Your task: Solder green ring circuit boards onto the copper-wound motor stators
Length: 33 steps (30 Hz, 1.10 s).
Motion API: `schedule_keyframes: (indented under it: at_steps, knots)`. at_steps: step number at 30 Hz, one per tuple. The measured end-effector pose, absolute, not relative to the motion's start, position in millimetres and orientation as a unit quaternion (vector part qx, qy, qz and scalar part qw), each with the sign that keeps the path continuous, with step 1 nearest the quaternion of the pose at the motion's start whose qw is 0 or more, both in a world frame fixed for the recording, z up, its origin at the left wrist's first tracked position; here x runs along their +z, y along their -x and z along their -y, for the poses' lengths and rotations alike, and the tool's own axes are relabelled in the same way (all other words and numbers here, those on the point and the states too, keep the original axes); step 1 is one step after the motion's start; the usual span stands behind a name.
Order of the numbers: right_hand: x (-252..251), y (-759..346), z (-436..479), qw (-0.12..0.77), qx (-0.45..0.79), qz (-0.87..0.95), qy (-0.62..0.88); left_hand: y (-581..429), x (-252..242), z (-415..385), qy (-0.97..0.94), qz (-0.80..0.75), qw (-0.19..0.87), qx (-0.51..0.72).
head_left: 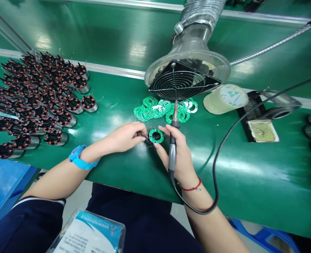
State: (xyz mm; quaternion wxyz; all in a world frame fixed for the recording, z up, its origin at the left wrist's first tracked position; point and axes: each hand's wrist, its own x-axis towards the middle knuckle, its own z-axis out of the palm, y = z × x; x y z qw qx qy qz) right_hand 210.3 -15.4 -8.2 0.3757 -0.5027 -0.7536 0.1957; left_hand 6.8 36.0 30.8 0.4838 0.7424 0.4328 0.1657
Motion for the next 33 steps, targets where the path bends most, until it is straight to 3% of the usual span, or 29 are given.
schedule_keyframes:
  at_steps: [11,16,22,31,33]
  knots:
    - [4.9,-197.4,16.3,0.36,0.087,0.835,0.406,-20.0,24.3,-33.0,-0.646,-0.462,0.559,0.238]
    - [7.1,-196.9,18.6,0.355,0.067,0.817,0.449,-19.3,25.2,-33.6,-0.633,-0.48,0.558,0.241]
    - [10.0,-198.1,20.5,0.402,0.106,0.791,0.449,-21.8,20.5,-33.4,-0.623,-0.506,0.546,0.24]
    - [-3.3,-215.0,34.4,0.565,0.206,0.654,0.459,-26.2,18.1,-34.9,-0.619,-0.532,0.531,0.228]
    - [-4.4,-218.5,37.2,0.553,0.205,0.658,0.467,-26.1,18.0,-34.9,-0.618,-0.535,0.53,0.225]
